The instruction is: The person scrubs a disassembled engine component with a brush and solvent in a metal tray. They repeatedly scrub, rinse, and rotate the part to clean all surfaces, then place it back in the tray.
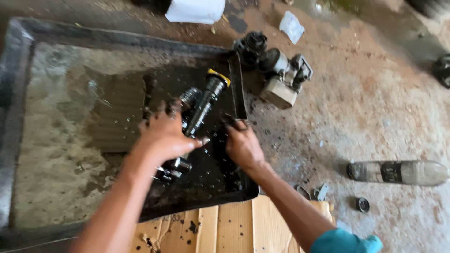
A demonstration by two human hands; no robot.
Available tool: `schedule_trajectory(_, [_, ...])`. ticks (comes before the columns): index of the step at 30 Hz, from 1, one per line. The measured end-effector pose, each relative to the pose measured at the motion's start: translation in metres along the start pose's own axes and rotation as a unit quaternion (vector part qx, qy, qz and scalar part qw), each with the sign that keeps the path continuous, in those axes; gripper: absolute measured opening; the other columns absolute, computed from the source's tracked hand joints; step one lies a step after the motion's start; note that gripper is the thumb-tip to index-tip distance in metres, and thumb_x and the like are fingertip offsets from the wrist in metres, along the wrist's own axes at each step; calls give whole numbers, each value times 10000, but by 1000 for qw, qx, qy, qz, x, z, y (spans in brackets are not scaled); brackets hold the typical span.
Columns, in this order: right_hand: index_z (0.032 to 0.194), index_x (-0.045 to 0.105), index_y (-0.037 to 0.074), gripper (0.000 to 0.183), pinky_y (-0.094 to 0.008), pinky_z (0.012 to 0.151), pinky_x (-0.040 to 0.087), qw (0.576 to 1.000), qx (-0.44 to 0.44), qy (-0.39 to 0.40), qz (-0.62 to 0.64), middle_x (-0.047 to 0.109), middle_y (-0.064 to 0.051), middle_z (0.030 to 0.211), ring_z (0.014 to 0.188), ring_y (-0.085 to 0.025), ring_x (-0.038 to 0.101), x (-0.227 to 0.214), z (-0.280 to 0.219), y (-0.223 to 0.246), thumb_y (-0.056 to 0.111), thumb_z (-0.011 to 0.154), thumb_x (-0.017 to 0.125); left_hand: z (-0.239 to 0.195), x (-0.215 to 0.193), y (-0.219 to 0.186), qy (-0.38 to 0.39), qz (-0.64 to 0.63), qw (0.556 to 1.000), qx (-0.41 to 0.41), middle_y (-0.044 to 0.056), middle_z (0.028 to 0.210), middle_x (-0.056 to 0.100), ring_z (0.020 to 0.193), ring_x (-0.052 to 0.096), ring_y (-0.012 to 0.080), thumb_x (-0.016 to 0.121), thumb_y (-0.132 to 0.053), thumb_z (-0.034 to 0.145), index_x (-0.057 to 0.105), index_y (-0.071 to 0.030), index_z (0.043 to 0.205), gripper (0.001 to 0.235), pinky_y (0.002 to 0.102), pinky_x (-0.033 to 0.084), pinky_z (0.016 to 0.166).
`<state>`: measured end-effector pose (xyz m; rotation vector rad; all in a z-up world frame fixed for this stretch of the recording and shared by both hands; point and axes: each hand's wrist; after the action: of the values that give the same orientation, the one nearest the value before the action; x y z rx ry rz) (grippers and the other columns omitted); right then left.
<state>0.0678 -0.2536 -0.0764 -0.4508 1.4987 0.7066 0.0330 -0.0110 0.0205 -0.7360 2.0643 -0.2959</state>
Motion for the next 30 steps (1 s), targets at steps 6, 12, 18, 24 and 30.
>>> schedule_trajectory(6, [1302,674,-15,519,-634,988,443,997,16,-45,59,572,-277,1354,1202,-501,535,28,-12,29,138,807,688,52,0,-14,-56,-66,995,54,253,1633,149,1510,140,431,587,-776,847,161,-59,1587,1114,596,118,1203])
schedule_trajectory(12, [1205,699,15,416,-509,997,504,996,3,-29,80,629,-238,1310,1154,-439,586,20,-12,27,76,793,686,105,13,-48,-70,-66,995,35,257,1428,553,1440,381,398,728,-636,822,645,39,1254,806,566,280,1186])
schedule_trajectory(18, [1215,730,17,346,-381,797,542,910,197,-67,359,734,-186,1061,896,-267,655,-35,6,-3,28,872,691,76,0,-55,-102,-121,987,36,274,1143,714,1152,653,438,726,-387,833,733,10,1055,455,500,460,1076])
schedule_trajectory(24, [1343,652,44,327,-320,917,532,842,174,-180,478,717,-122,1212,1042,-175,625,-146,17,16,61,1017,628,22,-16,-42,-88,-205,973,62,286,993,729,959,703,413,693,-147,811,665,104,1017,326,552,577,890])
schedule_trajectory(30, [1243,733,29,274,-380,1060,548,949,-77,-217,214,682,-162,1328,1252,-285,667,-216,45,63,83,980,675,-34,-32,-53,-334,-128,888,291,246,1110,713,1066,610,522,807,-122,763,718,-12,1100,365,550,496,891])
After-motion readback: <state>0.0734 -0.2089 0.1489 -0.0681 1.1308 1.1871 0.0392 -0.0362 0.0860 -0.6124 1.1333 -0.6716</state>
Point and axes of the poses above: each hand's wrist, its own z-axis towards the middle knuckle, its own x-axis out of the palm, y = z × x
